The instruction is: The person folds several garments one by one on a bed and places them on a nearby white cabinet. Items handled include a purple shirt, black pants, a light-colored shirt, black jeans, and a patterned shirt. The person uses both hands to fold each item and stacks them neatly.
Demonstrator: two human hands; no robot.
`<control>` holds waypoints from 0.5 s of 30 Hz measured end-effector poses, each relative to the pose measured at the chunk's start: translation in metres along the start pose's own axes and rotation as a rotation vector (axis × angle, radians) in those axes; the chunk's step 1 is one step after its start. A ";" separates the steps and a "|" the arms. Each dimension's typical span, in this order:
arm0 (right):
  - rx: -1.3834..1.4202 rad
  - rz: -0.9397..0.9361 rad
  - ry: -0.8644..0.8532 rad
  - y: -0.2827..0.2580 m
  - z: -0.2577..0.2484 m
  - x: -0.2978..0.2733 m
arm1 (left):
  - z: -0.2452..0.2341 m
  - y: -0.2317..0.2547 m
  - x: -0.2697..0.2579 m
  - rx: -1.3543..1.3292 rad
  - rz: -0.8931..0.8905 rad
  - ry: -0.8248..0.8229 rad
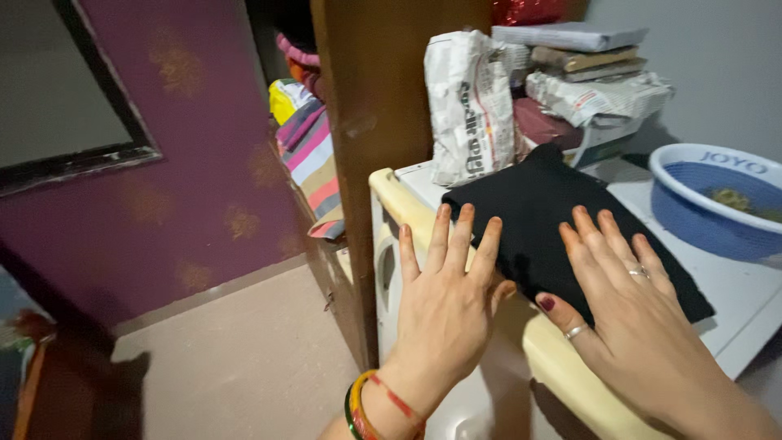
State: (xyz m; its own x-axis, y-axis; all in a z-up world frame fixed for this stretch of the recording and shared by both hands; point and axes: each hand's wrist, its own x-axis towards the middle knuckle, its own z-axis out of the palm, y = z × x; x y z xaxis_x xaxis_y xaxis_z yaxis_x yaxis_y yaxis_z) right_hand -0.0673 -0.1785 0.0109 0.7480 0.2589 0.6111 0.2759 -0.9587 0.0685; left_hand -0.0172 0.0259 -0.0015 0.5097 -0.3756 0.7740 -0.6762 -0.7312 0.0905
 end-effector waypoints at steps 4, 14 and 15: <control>0.027 0.006 0.006 -0.030 0.004 -0.005 | -0.027 -0.010 -0.022 0.013 -0.036 0.010; 0.204 -0.093 0.037 -0.114 0.036 -0.002 | -0.091 -0.030 -0.089 0.070 -0.183 0.017; 0.222 -0.110 0.038 -0.122 0.039 -0.001 | -0.097 -0.030 -0.095 0.087 -0.210 0.019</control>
State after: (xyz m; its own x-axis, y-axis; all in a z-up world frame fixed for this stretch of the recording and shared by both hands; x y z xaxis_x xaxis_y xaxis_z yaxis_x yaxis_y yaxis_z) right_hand -0.0781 -0.0576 -0.0284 0.6837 0.3520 0.6393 0.4839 -0.8744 -0.0361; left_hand -0.0969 0.1393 -0.0170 0.6237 -0.2001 0.7556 -0.5079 -0.8386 0.1971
